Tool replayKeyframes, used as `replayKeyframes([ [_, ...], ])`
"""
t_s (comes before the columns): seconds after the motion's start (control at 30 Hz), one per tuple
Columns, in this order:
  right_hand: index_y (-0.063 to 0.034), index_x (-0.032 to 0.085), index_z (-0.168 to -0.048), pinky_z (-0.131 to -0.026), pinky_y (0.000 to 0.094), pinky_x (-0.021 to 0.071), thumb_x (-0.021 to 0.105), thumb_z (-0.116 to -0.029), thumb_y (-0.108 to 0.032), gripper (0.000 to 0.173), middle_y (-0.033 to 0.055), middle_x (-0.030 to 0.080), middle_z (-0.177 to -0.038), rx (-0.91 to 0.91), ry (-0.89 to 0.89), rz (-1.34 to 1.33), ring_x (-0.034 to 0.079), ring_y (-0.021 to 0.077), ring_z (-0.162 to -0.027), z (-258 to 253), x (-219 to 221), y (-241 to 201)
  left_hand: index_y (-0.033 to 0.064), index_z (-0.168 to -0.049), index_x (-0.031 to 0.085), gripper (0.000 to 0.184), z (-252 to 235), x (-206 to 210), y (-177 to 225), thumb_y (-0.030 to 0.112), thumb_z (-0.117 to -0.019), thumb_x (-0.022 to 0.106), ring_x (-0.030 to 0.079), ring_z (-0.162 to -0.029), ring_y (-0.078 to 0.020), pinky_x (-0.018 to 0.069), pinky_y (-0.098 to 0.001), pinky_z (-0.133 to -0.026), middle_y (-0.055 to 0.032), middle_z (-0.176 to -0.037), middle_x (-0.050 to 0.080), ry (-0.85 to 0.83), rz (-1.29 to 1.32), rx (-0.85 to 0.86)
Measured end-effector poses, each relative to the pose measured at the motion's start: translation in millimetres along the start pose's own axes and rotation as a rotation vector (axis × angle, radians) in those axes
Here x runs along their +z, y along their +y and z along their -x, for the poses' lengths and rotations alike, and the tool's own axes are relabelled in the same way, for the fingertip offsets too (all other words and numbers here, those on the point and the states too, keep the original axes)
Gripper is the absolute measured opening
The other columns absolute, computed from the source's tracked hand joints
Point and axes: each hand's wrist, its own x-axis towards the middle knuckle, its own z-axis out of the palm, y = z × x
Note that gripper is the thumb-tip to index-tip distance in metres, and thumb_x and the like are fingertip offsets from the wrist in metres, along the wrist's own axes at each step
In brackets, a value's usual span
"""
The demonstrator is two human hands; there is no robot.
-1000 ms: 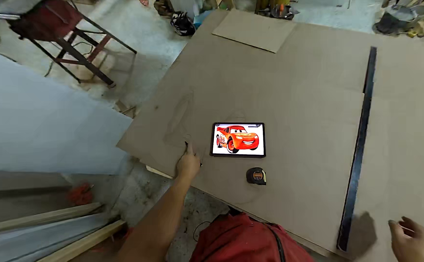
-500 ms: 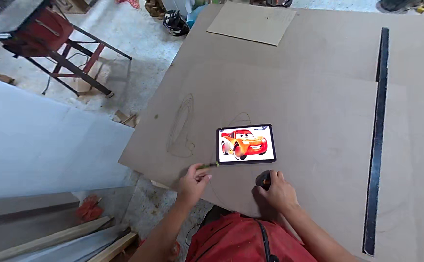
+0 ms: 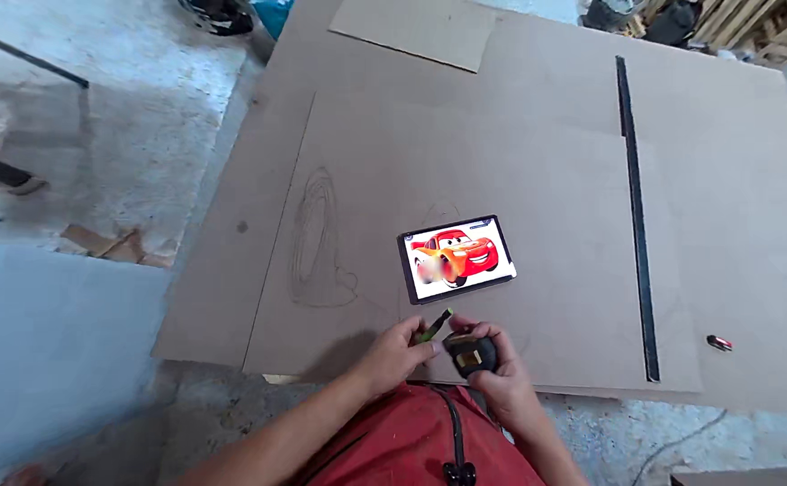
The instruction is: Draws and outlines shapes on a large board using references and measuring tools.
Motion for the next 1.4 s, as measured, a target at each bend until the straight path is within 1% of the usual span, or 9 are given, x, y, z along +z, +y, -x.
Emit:
replayKeyframes([
  [0.33, -0.0045, 0.070, -0.104, -0.122, 0.0587, 0.0348, 0.058, -0.0866, 0.005, 0.023, 0.0225, 0.058, -0.145, -0.119, -0.243, 0.134, 0.043, 0.0411, -0.146, -1.6, 30.7, 10.0, 0.0063, -0.113, 0.068, 0.022, 17.7, -25.6, -6.3, 0.021, -0.0968, 0.072, 0.040, -0.045, -0.0023, 0.0340, -0.0174, -0.041, -0.0026, -0.081, 0.066, -0.090, 0.277, -0.104],
  [0.43, -0.0131, 0.066, -0.136, -0.117, 0.0488, 0.0461, 0.062, -0.0882, 0.005, 0.051, 0.0095, 0.048, -0.158, -0.024, -0.239, 0.439, 0.046, 0.0276, -0.145, 2.1, 36.6, 9.7, 0.0083, -0.108, 0.067, 0.022, 20.0, -31.8, -8.0, 0.023, -0.0935, 0.075, 0.038, -0.045, -0.0042, 0.0331, -0.0202, -0.042, 0.0013, -0.071, 0.059, -0.055, 0.141, -0.140],
  [0.5, -0.0176, 0.040, -0.159, -0.116, 0.0396, 0.0478, 0.066, -0.0934, -0.002, 0.073, 0.0040, 0.047, -0.159, 0.104, -0.265, 0.726, 0.052, 0.0165, -0.140, 1.2, 41.7, 6.2, 0.0088, -0.105, 0.066, 0.026, 19.7, -37.8, -9.0, 0.025, -0.0895, 0.078, 0.040, -0.047, -0.0049, 0.0343, -0.0209, -0.044, 0.0023, -0.070, 0.056, -0.071, 0.063, -0.152],
  [0.77, -0.0203, 0.033, -0.163, -0.113, 0.0441, 0.0476, 0.066, -0.0978, -0.026, 0.073, 0.0047, 0.057, -0.150, 0.360, -0.562, 0.798, 0.057, 0.0150, -0.134, 2.8, 24.7, -25.1, 0.0109, -0.094, 0.062, 0.029, 12.7, -37.4, -5.9, 0.031, -0.0869, 0.081, 0.047, -0.053, -0.0059, 0.0409, -0.0226, -0.050, 0.0036, -0.068, 0.054, -0.332, -0.070, -0.165],
  [0.9, -0.0163, 0.046, -0.157, -0.122, 0.0435, 0.0374, 0.041, -0.1053, -0.054, 0.064, 0.0059, 0.049, -0.157, 0.349, -0.562, 0.716, 0.046, 0.0149, -0.145, -2.4, 11.0, -30.6, 0.0118, -0.094, 0.062, 0.023, 2.9, -34.9, -0.5, 0.031, -0.0920, 0.075, 0.049, -0.059, -0.0080, 0.0431, -0.0266, -0.056, 0.0024, -0.073, 0.055, -0.391, -0.171, -0.088],
  [0.97, -0.0207, 0.062, -0.143, -0.108, 0.0403, 0.0504, 0.040, -0.1057, -0.061, 0.059, 0.0015, 0.065, -0.136, 0.336, -0.424, 0.761, 0.061, 0.0119, -0.124, -6.0, 10.9, -18.7, 0.0102, -0.099, 0.066, 0.022, -0.7, -35.6, 1.5, 0.031, -0.0939, 0.073, 0.056, -0.070, -0.0111, 0.0490, -0.0329, -0.066, -0.0002, -0.081, 0.061, -0.339, -0.263, -0.052],
  [1.1, -0.0226, 0.070, -0.127, -0.090, 0.0425, 0.0553, 0.059, -0.0976, -0.048, 0.040, 0.0033, 0.068, -0.117, 0.389, -0.405, 0.946, 0.066, 0.0157, -0.105, -21.8, -12.6, -10.8, 0.0113, -0.103, 0.071, 0.021, -9.0, -57.2, 10.5, 0.030, -0.0948, 0.073, 0.061, -0.080, -0.0125, 0.0524, -0.0362, -0.075, -0.0014, -0.092, 0.066, -0.085, -0.324, -0.036],
  [1.23, -0.0132, 0.071, -0.097, -0.078, 0.0383, 0.0532, 0.062, -0.0952, -0.035, 0.024, 0.0031, 0.066, -0.099, 0.439, -0.418, 0.901, 0.063, 0.0146, -0.089, -35.3, -55.4, -4.7, 0.0123, -0.099, 0.072, 0.015, -14.7, -74.9, 12.7, 0.024, -0.0933, 0.078, 0.058, -0.067, -0.0159, 0.0494, -0.0349, -0.061, -0.0035, -0.081, 0.066, 0.268, -0.228, -0.040],
  [1.4, -0.0178, 0.075, -0.107, -0.069, 0.0411, 0.0600, 0.050, -0.1073, -0.039, 0.032, -0.0017, 0.073, -0.090, 0.312, -0.062, 0.888, 0.069, 0.0136, -0.075, -42.0, -98.3, -3.1, 0.0164, -0.106, 0.075, 0.019, -50.7, -79.2, 11.4, 0.033, -0.0983, 0.071, 0.068, -0.083, -0.0161, 0.0556, -0.0421, -0.075, -0.0009, -0.092, 0.074, 0.549, -0.201, -0.025],
])
